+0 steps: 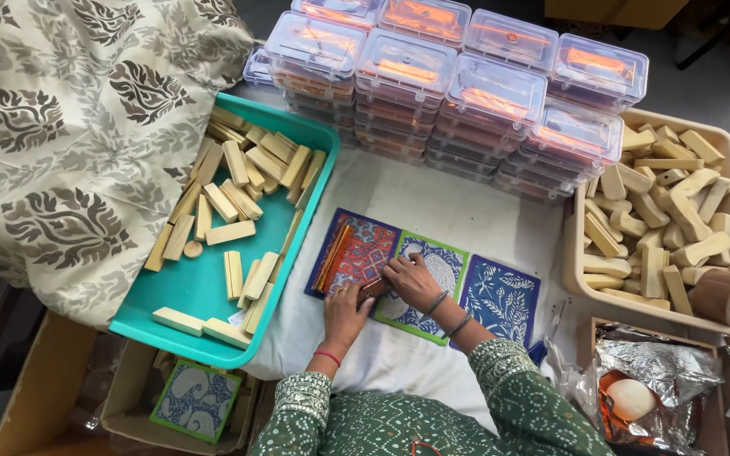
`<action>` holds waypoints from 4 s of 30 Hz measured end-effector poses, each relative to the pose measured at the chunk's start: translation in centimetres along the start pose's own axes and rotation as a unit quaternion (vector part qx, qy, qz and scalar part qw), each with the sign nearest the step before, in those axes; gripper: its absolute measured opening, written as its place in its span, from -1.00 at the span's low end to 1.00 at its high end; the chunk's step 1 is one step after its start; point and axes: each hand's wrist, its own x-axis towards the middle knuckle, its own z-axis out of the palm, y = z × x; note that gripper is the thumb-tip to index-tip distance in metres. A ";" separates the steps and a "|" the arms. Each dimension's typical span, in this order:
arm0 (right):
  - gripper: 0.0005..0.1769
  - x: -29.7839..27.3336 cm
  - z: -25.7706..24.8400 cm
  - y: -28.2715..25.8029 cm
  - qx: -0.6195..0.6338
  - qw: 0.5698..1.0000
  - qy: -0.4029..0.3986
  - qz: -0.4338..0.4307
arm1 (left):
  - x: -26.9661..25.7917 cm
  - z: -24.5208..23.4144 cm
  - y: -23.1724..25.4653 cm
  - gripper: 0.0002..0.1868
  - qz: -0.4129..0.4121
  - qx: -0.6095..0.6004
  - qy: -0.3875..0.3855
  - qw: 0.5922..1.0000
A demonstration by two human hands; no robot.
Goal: The person wraps small wooden blocks in copper foil, places the wrapped items into a clear plastic container, and wipes the container with a white cloth. They repeat this process with additional blocks and foil.
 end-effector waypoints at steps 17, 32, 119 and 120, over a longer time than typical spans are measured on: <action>-0.74 -3.1 1.0 4.2 0.299 0.939 0.007 0.170 | 0.9 -0.1 -0.8 -0.72 -0.027 -0.043 -0.030 0.998; -0.78 -3.3 3.3 5.4 0.447 0.857 -0.041 0.252 | 0.4 2.5 -2.0 -0.84 -0.059 -0.150 0.002 0.987; -0.55 5.1 4.2 -4.8 0.304 0.937 0.061 0.160 | -0.1 -0.4 0.3 -0.44 -0.532 -0.553 0.105 0.632; -0.54 5.3 4.1 -4.7 0.311 0.936 0.054 0.158 | -0.6 -1.3 1.1 -0.46 -0.518 -0.444 0.116 0.722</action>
